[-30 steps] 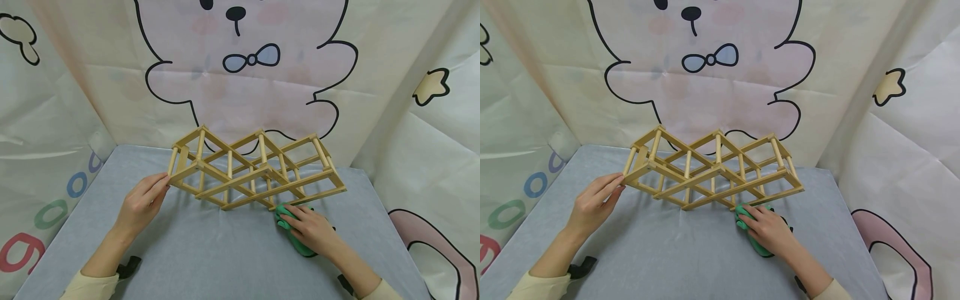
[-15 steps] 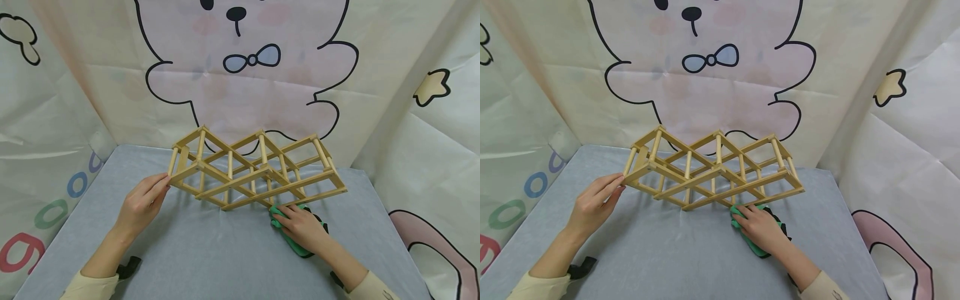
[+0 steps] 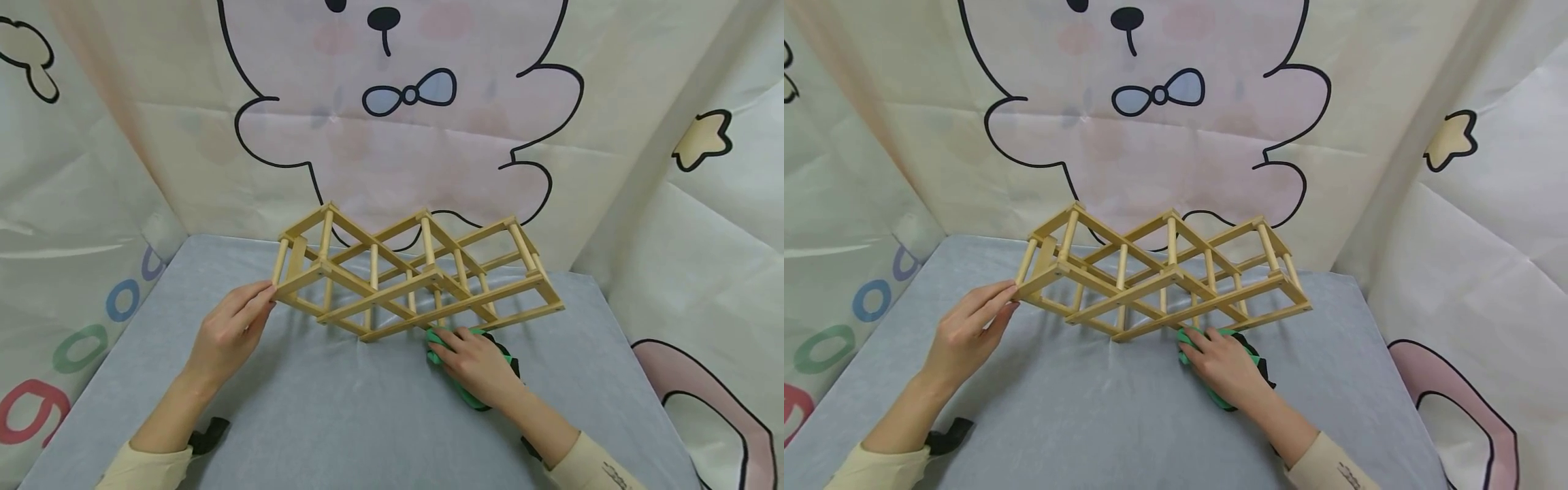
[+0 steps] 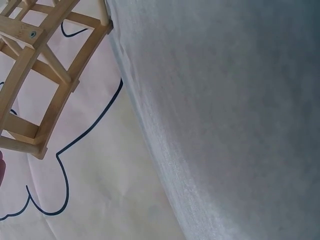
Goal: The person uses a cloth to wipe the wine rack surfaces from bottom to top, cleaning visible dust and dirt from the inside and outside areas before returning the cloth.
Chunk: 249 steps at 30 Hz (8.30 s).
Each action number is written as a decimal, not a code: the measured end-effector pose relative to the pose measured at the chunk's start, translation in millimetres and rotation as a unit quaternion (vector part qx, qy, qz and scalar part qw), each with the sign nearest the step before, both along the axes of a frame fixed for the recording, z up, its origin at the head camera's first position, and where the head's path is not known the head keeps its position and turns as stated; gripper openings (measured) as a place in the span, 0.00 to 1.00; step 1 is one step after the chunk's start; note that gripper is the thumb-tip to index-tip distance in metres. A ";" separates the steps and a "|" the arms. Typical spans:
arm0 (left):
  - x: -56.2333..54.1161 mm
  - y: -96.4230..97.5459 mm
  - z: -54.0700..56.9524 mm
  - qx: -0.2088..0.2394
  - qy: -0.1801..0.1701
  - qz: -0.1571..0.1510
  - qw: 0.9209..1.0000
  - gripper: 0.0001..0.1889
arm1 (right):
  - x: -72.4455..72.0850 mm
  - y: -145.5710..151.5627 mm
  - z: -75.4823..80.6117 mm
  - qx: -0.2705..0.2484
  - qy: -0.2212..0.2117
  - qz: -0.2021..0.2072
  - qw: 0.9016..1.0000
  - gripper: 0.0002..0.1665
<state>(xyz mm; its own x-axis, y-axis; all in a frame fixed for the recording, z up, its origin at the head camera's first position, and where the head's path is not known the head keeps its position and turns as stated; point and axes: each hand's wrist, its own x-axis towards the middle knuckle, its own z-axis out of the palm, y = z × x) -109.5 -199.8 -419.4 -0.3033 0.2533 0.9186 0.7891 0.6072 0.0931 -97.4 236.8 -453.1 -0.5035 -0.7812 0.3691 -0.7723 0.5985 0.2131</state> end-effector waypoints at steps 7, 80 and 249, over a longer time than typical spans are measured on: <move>0.2 -1.7 -0.2 -0.001 -0.004 -0.004 1.000 0.15 | -1.5 -12.7 3.0 -0.021 0.019 0.018 0.999 0.29; 0.2 -3.3 -3.0 -0.015 -0.018 0.003 1.000 0.16 | 0.2 -140.8 17.2 0.156 0.062 0.047 0.985 0.17; 0.2 -2.4 -4.5 -0.006 -0.018 -0.004 1.000 0.16 | 27.6 64.1 14.4 -0.206 0.037 -0.129 0.969 0.36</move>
